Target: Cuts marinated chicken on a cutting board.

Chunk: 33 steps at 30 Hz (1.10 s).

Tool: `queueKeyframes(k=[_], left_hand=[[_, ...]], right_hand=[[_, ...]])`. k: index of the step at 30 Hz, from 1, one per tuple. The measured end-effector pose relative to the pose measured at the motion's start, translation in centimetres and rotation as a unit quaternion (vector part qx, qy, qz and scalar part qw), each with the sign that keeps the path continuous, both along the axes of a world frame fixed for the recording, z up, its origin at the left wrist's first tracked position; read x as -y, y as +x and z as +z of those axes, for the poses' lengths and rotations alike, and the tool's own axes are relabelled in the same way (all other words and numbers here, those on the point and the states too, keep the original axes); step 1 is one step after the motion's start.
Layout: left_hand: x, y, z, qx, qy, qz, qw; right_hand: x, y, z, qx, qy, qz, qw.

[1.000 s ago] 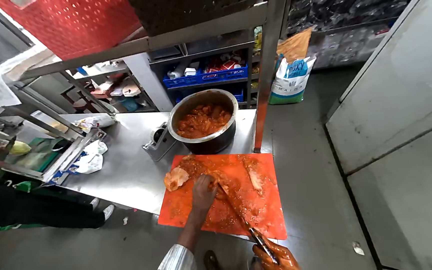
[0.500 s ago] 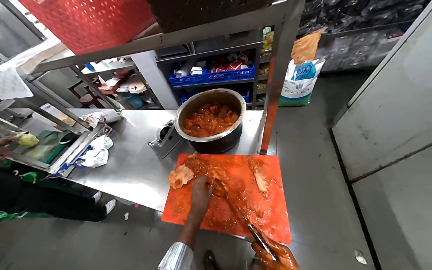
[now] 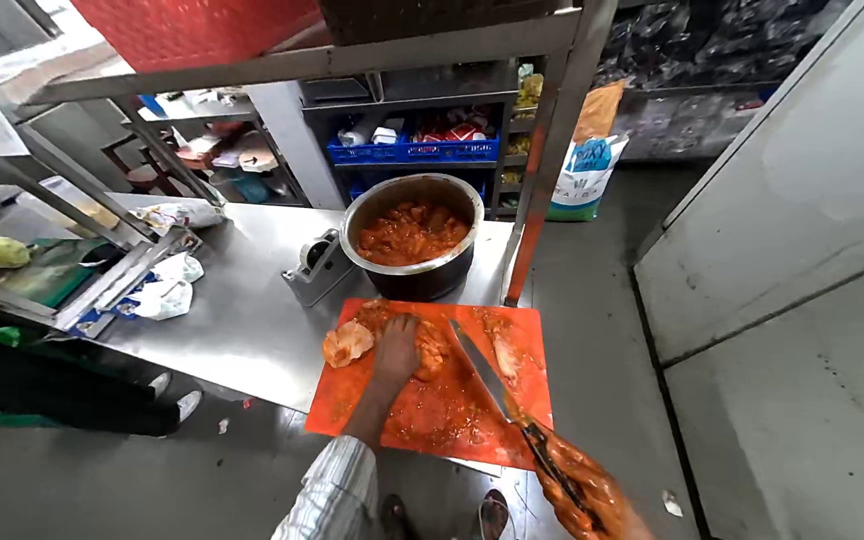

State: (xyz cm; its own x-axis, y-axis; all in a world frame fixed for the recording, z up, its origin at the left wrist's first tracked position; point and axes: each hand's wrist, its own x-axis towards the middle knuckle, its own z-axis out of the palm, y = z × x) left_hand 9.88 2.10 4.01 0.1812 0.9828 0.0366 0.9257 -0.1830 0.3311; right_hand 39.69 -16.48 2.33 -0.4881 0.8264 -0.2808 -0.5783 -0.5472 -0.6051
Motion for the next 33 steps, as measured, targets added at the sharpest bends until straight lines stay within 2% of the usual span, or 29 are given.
queueKeyframes(k=[2, 5, 9, 13, 16, 19, 22, 24, 26, 28, 30, 33], left_hand=[[-0.3, 0.0, 1.0, -0.015, -0.039, -0.029, 0.999], [-0.5, -0.1, 1.9, -0.02, -0.037, -0.044, 0.998], [-1.4, 0.6, 2.0, -0.018, -0.029, -0.014, 0.999], [-3.5, 2.5, 4.3, -0.056, -0.141, 0.046, 0.987], [-5.8, 1.9, 2.8, -0.08, -0.205, 0.085, 0.972], [-5.3, 0.5, 1.9, 0.092, -0.195, 0.154, 0.964], [-3.8, 0.5, 1.2, 0.276, -0.168, 0.217, 0.921], [-3.0, 0.8, 1.1, 0.352, -0.146, 0.245, 0.892], [-2.3, 0.9, 2.1, 0.335, -0.138, 0.238, 0.901], [-1.3, 0.4, 3.5, 0.224, -0.135, 0.208, 0.942], [-0.5, -0.3, 3.6, 0.143, -0.124, 0.188, 0.964], [0.4, -1.8, 2.8, 0.127, -0.112, 0.185, 0.968]], right_hand=[[0.2, -0.4, -0.5, 0.034, -0.011, -0.009, 0.999], [0.3, -0.7, -1.1, 0.065, -0.005, -0.016, 0.998], [0.5, -0.6, -1.3, 0.098, 0.008, -0.022, 0.995], [0.8, -0.1, -1.2, 0.119, 0.02, -0.038, 0.992], [1.4, 0.2, -0.9, 0.139, 0.019, -0.044, 0.989], [1.6, 0.4, -0.7, 0.156, 0.027, -0.042, 0.986], [1.8, 0.3, -0.9, 0.156, 0.034, -0.041, 0.986], [1.7, 0.0, -0.9, 0.168, 0.048, -0.029, 0.984], [1.2, -0.3, -0.4, 0.209, 0.072, -0.009, 0.975], [0.5, -0.6, 0.3, 0.256, 0.093, 0.019, 0.962], [-0.2, -1.1, 0.8, 0.284, 0.1, 0.043, 0.953], [-1.4, -1.7, 1.1, 0.29, 0.108, 0.088, 0.947]])
